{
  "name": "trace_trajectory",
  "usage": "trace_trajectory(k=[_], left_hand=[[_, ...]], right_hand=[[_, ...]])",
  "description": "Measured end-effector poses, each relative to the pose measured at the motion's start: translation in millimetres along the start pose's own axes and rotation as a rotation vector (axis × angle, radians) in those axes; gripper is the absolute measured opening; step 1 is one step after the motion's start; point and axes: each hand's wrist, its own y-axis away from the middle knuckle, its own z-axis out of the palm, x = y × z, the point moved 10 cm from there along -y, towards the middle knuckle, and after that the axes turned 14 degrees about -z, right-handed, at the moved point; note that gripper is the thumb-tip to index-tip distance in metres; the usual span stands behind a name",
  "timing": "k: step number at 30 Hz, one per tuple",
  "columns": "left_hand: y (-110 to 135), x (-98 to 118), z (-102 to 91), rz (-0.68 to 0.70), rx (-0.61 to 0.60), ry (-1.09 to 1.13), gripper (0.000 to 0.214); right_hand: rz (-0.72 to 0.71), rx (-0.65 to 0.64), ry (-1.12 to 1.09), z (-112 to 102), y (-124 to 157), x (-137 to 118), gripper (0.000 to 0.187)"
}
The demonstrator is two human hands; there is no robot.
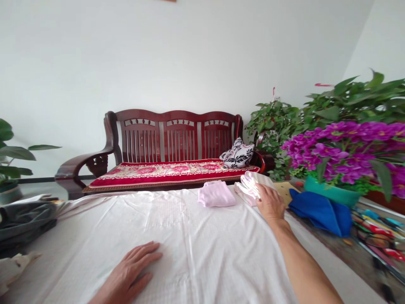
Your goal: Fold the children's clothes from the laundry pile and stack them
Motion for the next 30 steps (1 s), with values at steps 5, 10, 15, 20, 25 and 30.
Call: trace_trajectory(k=[5,10,15,20,25,30], left_hand=[[-0.2,-2.0,2.2,-0.025,-0.012,0.006,0.046],[-0.6,-4.4,4.2,-0.033,-0.029,0.029,0.044],[-0.8,-5.9,6.8,-0.059,-0.061,0.055,0.045],[0.2,-5.7,5.9,-0.081,-0.057,0.089,0.049],[0.6,1.9,-2.6,-0.089,-0.041,0.121,0.046],[1.4,10.5,-11.6,-0.060,-0.025,0.136,0.042]], right_hand=[[-0.230,-0.115,-0.038,11.3,1.8,-44.9,0.052],[-0.194,-0.080,-0.064,16.1,7.2,-49.1,0.059],[-0.180,-0.146,-0.154,26.4,8.3,-41.6,0.061],[-0.011,-0.086,-0.287,1.7,-10.1,-33.5,0.049],[0.062,-0.052,-0.538,-20.6,-31.0,-99.1,0.049],[0.108,-0.318,-0.804,-1.4,-20.6,-212.5,0.060]])
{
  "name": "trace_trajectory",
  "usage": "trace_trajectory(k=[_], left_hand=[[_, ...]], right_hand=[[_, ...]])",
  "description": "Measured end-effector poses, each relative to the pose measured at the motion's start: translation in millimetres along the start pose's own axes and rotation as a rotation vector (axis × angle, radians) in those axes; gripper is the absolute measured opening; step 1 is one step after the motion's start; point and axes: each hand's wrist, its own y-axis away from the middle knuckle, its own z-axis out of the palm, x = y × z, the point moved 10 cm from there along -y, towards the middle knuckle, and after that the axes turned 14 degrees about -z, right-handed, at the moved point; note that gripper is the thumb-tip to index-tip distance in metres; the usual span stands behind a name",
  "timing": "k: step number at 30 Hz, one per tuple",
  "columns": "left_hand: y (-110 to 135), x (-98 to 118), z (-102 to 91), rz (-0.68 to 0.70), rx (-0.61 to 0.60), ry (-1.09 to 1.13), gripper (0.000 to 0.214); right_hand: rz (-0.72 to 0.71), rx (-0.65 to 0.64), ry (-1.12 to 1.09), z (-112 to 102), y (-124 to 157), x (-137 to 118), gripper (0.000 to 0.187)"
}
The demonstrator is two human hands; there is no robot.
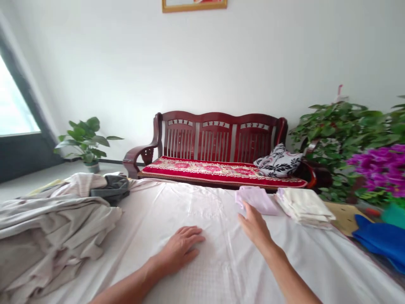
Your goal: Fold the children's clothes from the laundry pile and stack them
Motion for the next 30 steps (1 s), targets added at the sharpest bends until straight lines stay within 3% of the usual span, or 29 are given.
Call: trace_trajectory(k=[3,5,10,14,16,22,25,30], left_hand=[[2.8,0.1,-3.2,0.009,0.017,0.011,0.040],[6.3,-1.2,-4.5,0.018,0.027,0.025,0.040],[15.2,-6.9,-8.5,0.071,0.032,0.074,0.038],[14.3,-18.9,-24.9,0.046,0.016,0.075,0.030],[10.8,-35.9,-50.1,-0.062,0.103,0.059,0.028],[23.3,-115.8,-159.3,-0.481,0.463,-0.089,0.032],[39.9,-166.3,-207.8,-0.753,0.475,-0.293,0.034],[65.2,-223.0,-268.6,-0.976,0.451,-0.417,0.027]], right_hand=[[-0.037,-0.110,-0.079,48.1,13.5,-33.5,0.059],[-0.081,-0.109,-0.042,64.0,24.5,-46.9,0.056],[-0.335,0.077,0.183,63.6,47.5,-73.6,0.047],[-0.395,0.097,0.222,64.1,51.0,-76.1,0.046],[-0.409,0.093,0.205,64.6,49.6,-74.5,0.046],[-0.450,0.073,0.158,69.8,47.5,-64.9,0.050],[-0.462,0.076,0.141,70.0,46.7,-63.4,0.049],[-0.469,0.088,0.127,67.7,45.5,-66.0,0.048]])
